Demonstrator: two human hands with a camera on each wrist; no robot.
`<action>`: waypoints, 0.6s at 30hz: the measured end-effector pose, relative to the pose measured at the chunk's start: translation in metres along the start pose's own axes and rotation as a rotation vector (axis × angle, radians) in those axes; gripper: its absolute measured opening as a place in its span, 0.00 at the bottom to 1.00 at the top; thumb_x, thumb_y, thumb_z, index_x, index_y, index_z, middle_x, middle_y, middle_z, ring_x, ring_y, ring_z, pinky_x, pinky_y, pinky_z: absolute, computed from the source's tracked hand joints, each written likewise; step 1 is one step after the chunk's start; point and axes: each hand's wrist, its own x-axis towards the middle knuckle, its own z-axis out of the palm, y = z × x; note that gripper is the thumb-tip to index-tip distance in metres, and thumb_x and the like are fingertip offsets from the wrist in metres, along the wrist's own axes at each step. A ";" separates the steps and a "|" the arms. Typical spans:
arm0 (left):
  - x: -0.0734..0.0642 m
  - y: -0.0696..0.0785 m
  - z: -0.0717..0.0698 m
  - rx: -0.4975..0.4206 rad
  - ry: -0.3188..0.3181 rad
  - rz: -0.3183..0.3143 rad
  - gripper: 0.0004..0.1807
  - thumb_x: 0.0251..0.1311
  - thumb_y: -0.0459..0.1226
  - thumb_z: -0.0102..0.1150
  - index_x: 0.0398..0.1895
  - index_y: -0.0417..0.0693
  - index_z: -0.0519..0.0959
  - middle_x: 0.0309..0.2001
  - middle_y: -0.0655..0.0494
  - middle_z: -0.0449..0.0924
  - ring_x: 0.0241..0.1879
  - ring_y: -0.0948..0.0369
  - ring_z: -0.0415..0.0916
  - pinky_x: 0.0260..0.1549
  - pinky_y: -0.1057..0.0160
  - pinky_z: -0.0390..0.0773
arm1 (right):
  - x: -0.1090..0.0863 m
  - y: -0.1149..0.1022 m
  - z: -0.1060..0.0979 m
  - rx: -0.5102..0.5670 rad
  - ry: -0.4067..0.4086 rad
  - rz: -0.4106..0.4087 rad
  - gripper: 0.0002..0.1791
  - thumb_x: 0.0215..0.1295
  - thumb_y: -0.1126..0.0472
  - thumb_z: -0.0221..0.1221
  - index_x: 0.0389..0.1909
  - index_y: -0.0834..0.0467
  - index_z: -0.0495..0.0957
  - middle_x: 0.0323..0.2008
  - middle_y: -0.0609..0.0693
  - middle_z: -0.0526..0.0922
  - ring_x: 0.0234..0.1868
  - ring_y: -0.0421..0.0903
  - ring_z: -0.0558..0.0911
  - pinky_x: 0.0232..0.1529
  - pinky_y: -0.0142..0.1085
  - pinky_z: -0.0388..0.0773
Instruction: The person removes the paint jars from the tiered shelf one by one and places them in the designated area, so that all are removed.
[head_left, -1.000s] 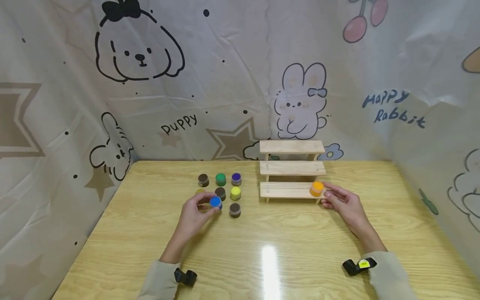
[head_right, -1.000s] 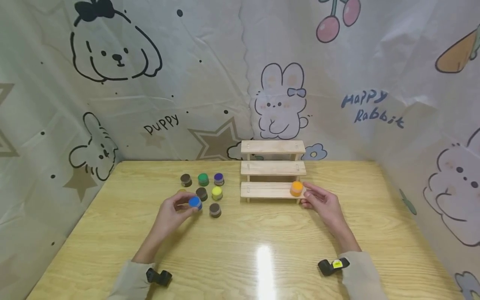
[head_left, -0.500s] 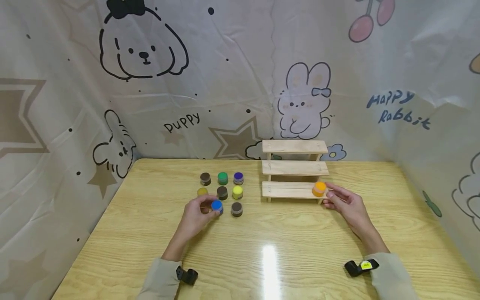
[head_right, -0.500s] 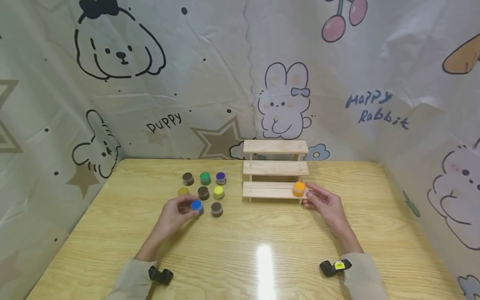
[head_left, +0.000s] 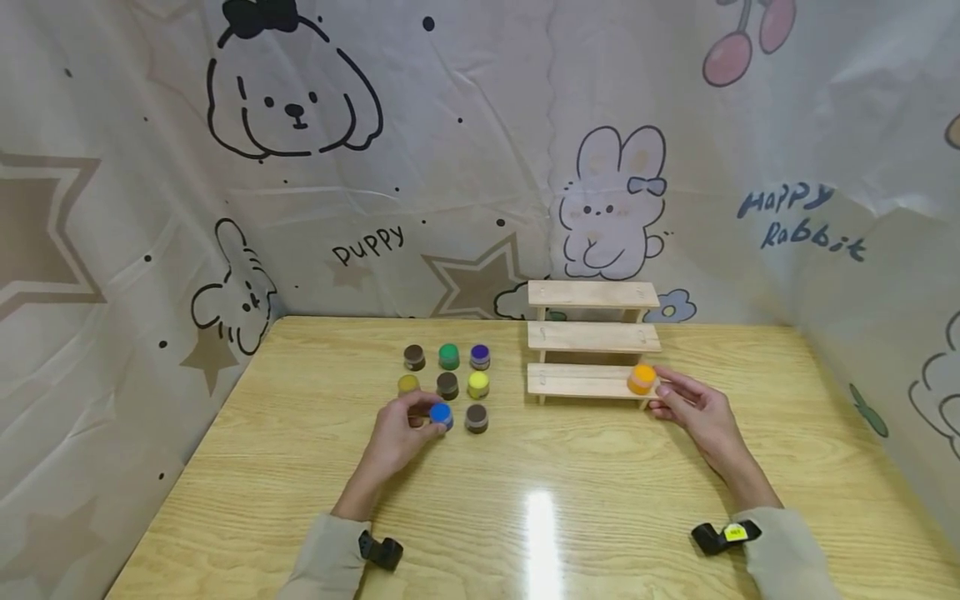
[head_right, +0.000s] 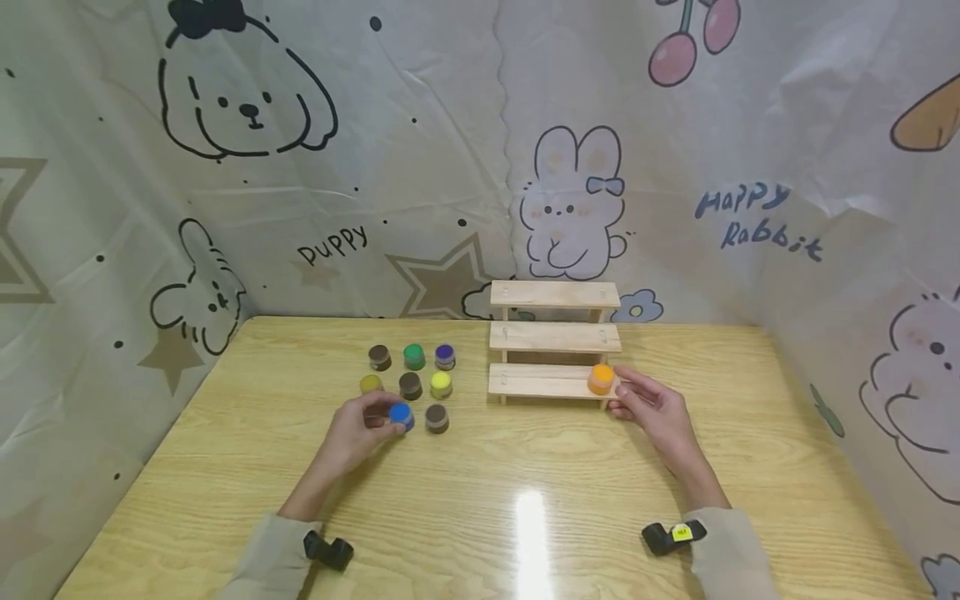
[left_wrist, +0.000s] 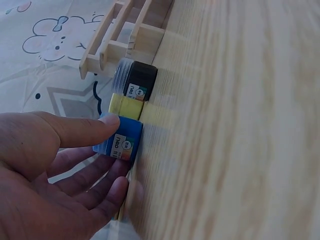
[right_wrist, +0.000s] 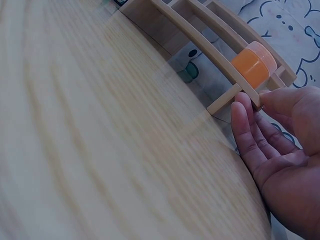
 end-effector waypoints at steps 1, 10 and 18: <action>0.000 0.000 0.000 0.000 0.001 -0.004 0.17 0.56 0.25 0.73 0.49 0.40 0.84 0.46 0.48 0.84 0.48 0.51 0.82 0.48 0.49 0.83 | 0.000 0.000 0.000 0.000 0.001 0.003 0.26 0.74 0.65 0.60 0.70 0.68 0.70 0.47 0.46 0.88 0.40 0.42 0.88 0.45 0.35 0.85; 0.000 0.009 -0.002 0.011 -0.001 -0.014 0.20 0.56 0.25 0.73 0.54 0.39 0.83 0.49 0.47 0.84 0.51 0.51 0.81 0.49 0.51 0.83 | -0.002 0.001 -0.001 0.014 0.000 -0.005 0.25 0.74 0.66 0.59 0.70 0.68 0.71 0.47 0.47 0.88 0.40 0.42 0.88 0.45 0.35 0.85; 0.001 0.027 -0.004 -0.042 0.011 0.052 0.19 0.58 0.25 0.71 0.54 0.39 0.82 0.52 0.44 0.84 0.55 0.48 0.80 0.55 0.46 0.80 | 0.000 -0.001 -0.001 0.002 0.006 0.003 0.28 0.74 0.65 0.60 0.70 0.71 0.68 0.48 0.45 0.87 0.40 0.42 0.88 0.45 0.36 0.85</action>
